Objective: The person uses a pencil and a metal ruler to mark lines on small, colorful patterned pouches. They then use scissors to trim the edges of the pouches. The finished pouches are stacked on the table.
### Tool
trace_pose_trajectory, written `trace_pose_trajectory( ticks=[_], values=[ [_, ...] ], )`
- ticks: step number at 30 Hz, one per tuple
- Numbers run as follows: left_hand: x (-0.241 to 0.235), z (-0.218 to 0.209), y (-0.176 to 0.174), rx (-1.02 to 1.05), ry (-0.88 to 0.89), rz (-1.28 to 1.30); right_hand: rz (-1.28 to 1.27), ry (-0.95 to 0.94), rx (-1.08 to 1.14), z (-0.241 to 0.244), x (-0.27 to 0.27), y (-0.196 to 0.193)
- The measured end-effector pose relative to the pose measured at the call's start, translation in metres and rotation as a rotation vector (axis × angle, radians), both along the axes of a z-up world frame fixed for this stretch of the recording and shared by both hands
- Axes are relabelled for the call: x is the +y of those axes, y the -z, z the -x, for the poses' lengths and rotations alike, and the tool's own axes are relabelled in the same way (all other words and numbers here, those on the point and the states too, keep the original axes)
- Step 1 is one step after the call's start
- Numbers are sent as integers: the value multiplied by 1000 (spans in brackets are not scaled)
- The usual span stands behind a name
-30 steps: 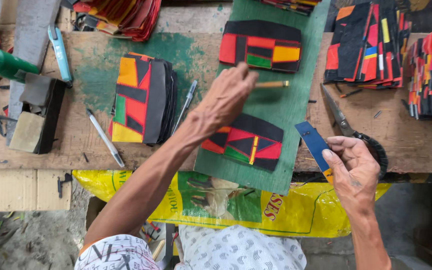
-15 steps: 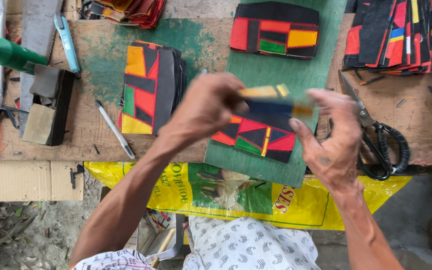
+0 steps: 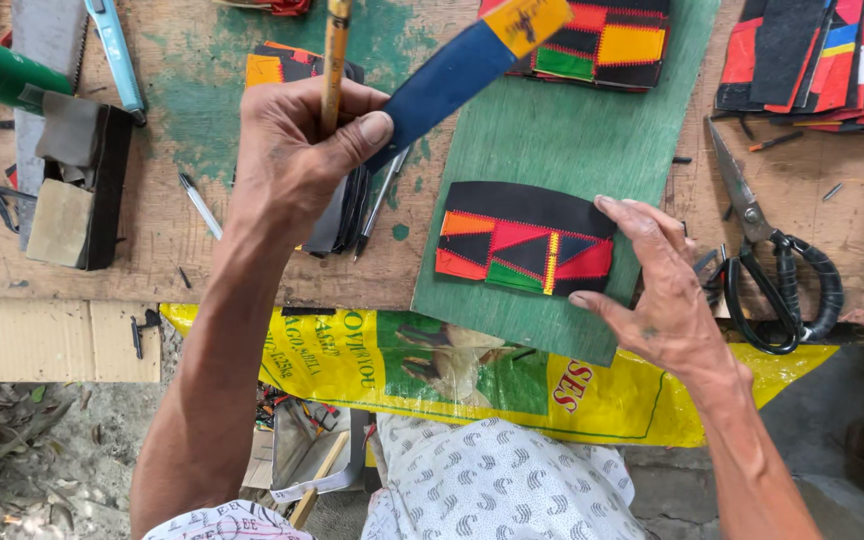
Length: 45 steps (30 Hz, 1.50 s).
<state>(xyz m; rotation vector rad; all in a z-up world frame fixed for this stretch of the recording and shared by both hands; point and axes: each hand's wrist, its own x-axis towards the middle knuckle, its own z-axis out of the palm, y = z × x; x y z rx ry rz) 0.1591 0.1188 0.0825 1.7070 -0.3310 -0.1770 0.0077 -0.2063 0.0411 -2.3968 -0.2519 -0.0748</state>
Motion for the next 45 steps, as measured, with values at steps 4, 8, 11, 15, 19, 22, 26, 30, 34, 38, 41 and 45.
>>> trace_pose_trajectory(
  ticks=[4,8,11,15,19,22,26,30,34,38,41,45],
  values=[
    [-4,-2,4,-7,-3,-93,1,-7,27,-6,-3,-2],
    [-11,-4,7,-34,62,-168,-18,-31,-6,-6,-10,5],
    [-26,-2,14,-13,142,-224,-503,213,-59,7,-12,15],
    [-52,-2,28,233,187,-445,-284,575,-181,30,0,20],
    [-75,-7,42,61,302,-488,21,285,-359,36,25,22],
    [-83,-9,46,93,307,-566,106,174,-339,30,43,25],
    [-87,-10,46,79,316,-587,179,219,-271,32,56,28],
    [-89,-13,44,77,332,-593,193,221,-224,33,58,35],
    [-89,-13,43,108,336,-627,198,210,-197,35,56,40],
    [-91,-14,40,124,338,-645,221,214,-202,34,56,41],
    [-91,-13,39,127,333,-645,220,216,-191,34,56,42],
    [-91,-13,39,134,325,-643,221,213,-187,35,56,42]
  ],
)
